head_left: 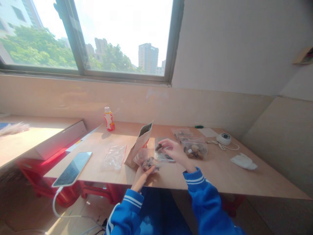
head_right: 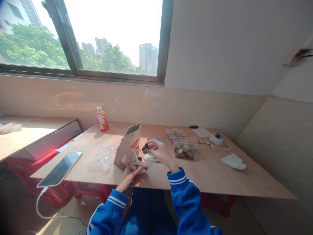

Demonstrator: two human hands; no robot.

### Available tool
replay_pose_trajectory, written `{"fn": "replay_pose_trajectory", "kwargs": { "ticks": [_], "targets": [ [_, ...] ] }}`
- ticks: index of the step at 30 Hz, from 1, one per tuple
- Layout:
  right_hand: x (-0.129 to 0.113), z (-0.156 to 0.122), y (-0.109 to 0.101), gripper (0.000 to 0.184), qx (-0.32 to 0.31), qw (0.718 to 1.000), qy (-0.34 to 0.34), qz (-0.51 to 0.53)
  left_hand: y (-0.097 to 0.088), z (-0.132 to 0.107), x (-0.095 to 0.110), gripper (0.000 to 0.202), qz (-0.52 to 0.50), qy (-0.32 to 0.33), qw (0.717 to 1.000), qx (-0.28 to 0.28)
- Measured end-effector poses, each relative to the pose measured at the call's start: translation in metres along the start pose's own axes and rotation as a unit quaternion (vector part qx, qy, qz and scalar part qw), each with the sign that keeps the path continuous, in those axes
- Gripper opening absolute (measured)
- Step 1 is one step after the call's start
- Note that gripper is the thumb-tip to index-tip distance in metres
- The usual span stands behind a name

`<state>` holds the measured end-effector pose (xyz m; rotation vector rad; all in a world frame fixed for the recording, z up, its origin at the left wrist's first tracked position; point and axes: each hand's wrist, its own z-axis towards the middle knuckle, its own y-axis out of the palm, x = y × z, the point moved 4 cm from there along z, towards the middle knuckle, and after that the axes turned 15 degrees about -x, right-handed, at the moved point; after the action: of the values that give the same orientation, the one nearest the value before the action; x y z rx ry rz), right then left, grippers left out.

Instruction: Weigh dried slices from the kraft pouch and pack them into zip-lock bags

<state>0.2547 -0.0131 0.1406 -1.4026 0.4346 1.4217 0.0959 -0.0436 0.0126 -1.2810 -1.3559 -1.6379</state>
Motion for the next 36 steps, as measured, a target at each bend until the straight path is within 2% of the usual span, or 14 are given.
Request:
{"fn": "replay_pose_trajectory", "kwargs": {
  "ticks": [4, 7, 11, 16, 21, 26, 31, 36],
  "targets": [
    [-0.026, 0.019, -0.013, 0.027, 0.066, 0.993, -0.089, 0.039, -0.001, 0.000, -0.001, 0.044, 0.019, -0.001, 1.000, 0.001],
    [-0.050, 0.041, -0.012, 0.023, 0.111, 0.983, -0.145, 0.019, -0.003, -0.001, -0.001, 0.046, 0.020, 0.007, 1.000, 0.007],
    [-0.067, 0.066, 0.000, 0.015, 0.107, 0.983, -0.145, -0.046, -0.005, 0.001, -0.004, 0.050, 0.021, 0.008, 1.000, 0.001],
    [-0.062, 0.077, 0.013, 0.012, 0.046, 0.985, -0.128, -0.102, -0.009, 0.004, -0.008, 0.050, 0.024, 0.024, 0.999, -0.008],
    [-0.057, 0.072, 0.013, 0.018, 0.006, 0.978, -0.167, -0.126, -0.008, 0.003, -0.004, 0.049, 0.033, 0.014, 0.999, 0.000],
    [-0.065, 0.065, 0.014, 0.027, -0.038, 0.969, -0.184, -0.161, -0.004, 0.001, 0.002, 0.046, 0.035, 0.011, 0.999, -0.005],
    [-0.071, 0.063, 0.016, 0.026, -0.027, 0.961, -0.180, -0.206, -0.002, 0.001, 0.003, 0.050, 0.015, 0.007, 1.000, 0.009],
    [-0.062, 0.070, 0.015, 0.019, -0.013, 0.961, -0.183, -0.207, -0.006, -0.001, 0.002, 0.055, 0.034, -0.010, 0.999, 0.029]
  ]
}}
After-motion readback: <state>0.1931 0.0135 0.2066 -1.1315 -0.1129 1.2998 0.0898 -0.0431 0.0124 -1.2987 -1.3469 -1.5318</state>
